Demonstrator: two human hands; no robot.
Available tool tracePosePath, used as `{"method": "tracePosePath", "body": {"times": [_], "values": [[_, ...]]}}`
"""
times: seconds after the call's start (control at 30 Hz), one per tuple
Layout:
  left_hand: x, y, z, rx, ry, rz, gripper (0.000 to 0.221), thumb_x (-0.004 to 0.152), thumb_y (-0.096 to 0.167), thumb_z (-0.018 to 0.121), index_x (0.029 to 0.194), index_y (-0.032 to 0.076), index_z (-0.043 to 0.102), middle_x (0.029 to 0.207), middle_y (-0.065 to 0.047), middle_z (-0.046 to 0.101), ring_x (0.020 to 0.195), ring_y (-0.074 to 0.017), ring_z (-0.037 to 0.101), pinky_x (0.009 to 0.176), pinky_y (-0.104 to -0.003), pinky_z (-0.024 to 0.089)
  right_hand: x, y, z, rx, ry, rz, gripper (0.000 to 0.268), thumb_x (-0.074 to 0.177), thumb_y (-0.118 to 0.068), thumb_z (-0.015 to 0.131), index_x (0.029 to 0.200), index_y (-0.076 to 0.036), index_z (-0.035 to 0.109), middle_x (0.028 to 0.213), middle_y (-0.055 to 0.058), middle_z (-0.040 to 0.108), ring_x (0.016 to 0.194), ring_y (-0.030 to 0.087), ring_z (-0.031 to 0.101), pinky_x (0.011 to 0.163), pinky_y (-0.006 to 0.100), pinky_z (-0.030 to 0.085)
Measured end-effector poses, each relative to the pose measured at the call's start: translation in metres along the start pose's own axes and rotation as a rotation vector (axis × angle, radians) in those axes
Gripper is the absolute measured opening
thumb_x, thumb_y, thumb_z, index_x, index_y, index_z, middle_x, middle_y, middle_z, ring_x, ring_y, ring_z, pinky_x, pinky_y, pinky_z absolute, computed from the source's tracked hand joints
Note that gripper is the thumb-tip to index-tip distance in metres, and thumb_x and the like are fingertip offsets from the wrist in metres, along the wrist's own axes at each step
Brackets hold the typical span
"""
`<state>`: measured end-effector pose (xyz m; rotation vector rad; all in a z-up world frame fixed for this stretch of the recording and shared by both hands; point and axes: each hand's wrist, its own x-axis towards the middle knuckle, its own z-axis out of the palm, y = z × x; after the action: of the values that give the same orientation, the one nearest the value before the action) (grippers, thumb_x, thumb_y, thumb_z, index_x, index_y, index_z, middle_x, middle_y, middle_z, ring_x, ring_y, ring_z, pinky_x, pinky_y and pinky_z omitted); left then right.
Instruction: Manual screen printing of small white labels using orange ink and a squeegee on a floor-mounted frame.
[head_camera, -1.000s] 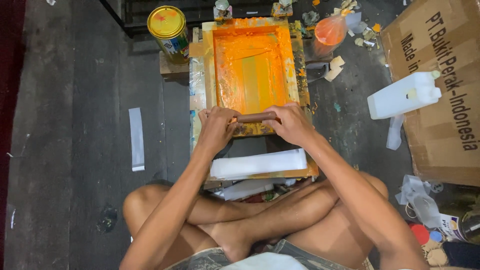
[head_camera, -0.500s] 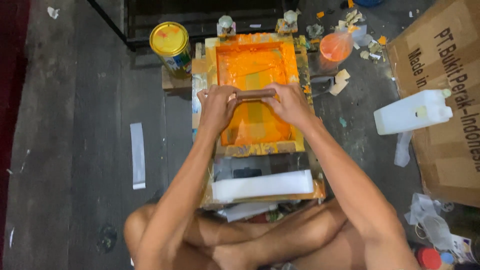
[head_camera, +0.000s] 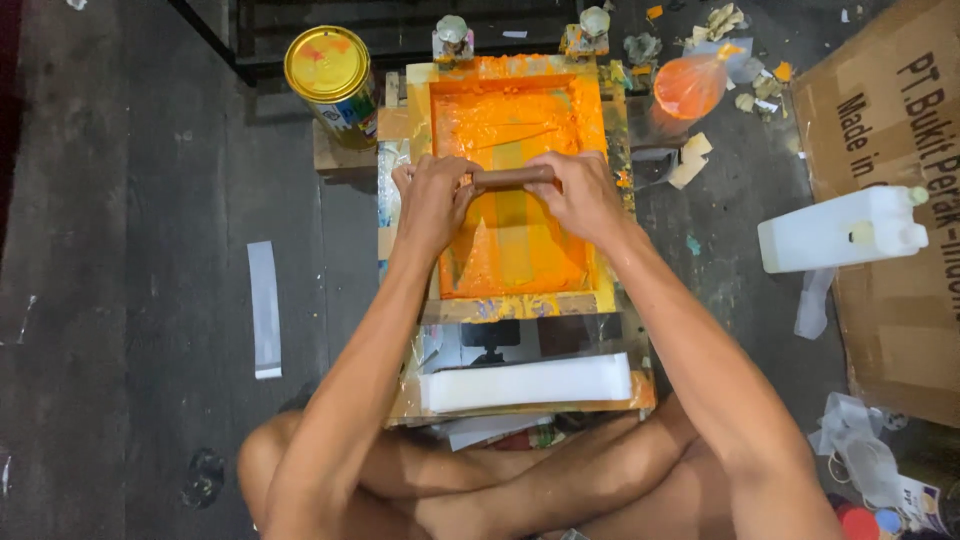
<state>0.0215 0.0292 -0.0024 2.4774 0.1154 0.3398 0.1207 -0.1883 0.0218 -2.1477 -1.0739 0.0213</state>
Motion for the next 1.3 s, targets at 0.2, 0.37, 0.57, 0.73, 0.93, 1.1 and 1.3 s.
{"method": "tracePosePath", "body": {"times": [0.2, 0.37, 0.57, 0.73, 0.93, 1.1, 1.3], "values": [[-0.050, 0.019, -0.008, 0.028, -0.091, 0.014, 0.020, 0.089, 0.008, 0.073, 0.103, 0.022, 0.074, 0.088, 0.001, 0.068, 0.098, -0.0244, 0.058, 0.100, -0.049, 0.029, -0.047, -0.022, -0.001, 0.064, -0.019, -0.031, 0.021, 0.089, 0.003, 0.075, 0.106, -0.008, 0.077, 0.082, 0.015, 0.077, 0.073, 0.036, 0.073, 0.064, 0.040, 0.056], [-0.089, 0.022, -0.002, 0.048, -0.100, 0.061, 0.021, 0.090, 0.012, 0.071, 0.107, 0.024, 0.072, 0.087, 0.004, 0.067, 0.094, -0.0210, 0.057, 0.097, -0.044, 0.029, -0.083, -0.059, -0.010, 0.043, -0.021, -0.034, 0.023, 0.088, 0.005, 0.072, 0.108, -0.005, 0.076, 0.078, 0.015, 0.076, 0.068, 0.035, 0.072, 0.070, 0.038, 0.056], [-0.117, 0.048, -0.017, -0.057, -0.099, 0.072, 0.020, 0.090, 0.004, 0.070, 0.107, 0.014, 0.074, 0.085, -0.002, 0.068, 0.091, -0.0226, 0.057, 0.093, -0.044, 0.029, -0.111, -0.064, -0.007, 0.036, -0.060, 0.001, 0.020, 0.087, 0.003, 0.074, 0.105, -0.006, 0.075, 0.076, 0.013, 0.077, 0.069, 0.031, 0.074, 0.070, 0.036, 0.056], [-0.125, 0.045, -0.014, -0.050, -0.106, 0.074, 0.017, 0.091, 0.008, 0.071, 0.105, 0.018, 0.073, 0.088, 0.001, 0.070, 0.093, -0.0211, 0.058, 0.093, -0.042, 0.030, -0.115, -0.066, -0.008, 0.048, -0.102, 0.046, 0.020, 0.089, 0.002, 0.070, 0.104, -0.009, 0.076, 0.068, 0.011, 0.074, 0.061, 0.028, 0.071, 0.063, 0.033, 0.054], [-0.115, 0.049, -0.020, -0.053, -0.116, 0.056, 0.015, 0.093, 0.006, 0.069, 0.105, 0.014, 0.073, 0.087, -0.001, 0.068, 0.093, -0.0231, 0.056, 0.091, -0.043, 0.030, -0.104, -0.067, -0.016, 0.044, -0.134, 0.095, 0.021, 0.088, 0.000, 0.072, 0.107, -0.009, 0.077, 0.072, 0.013, 0.075, 0.065, 0.029, 0.073, 0.064, 0.034, 0.055], [-0.047, 0.024, -0.016, 0.036, -0.078, -0.009, 0.014, 0.092, 0.014, 0.071, 0.102, 0.023, 0.073, 0.100, 0.001, 0.072, 0.106, -0.0275, 0.061, 0.102, -0.056, 0.030, -0.042, -0.045, -0.019, 0.001, -0.001, 0.007, 0.014, 0.092, 0.001, 0.072, 0.102, -0.007, 0.077, 0.068, 0.009, 0.071, 0.054, 0.028, 0.065, 0.062, 0.036, 0.053], [0.020, -0.007, 0.006, 0.025, 0.043, -0.038, 0.021, 0.091, 0.014, 0.073, 0.106, 0.028, 0.072, 0.098, 0.009, 0.072, 0.104, -0.0233, 0.062, 0.098, -0.048, 0.032, 0.014, 0.008, 0.002, 0.016, 0.065, -0.014, 0.013, 0.094, -0.004, 0.074, 0.107, -0.007, 0.075, 0.068, 0.010, 0.068, 0.063, 0.035, 0.068, 0.060, 0.037, 0.051]]}}
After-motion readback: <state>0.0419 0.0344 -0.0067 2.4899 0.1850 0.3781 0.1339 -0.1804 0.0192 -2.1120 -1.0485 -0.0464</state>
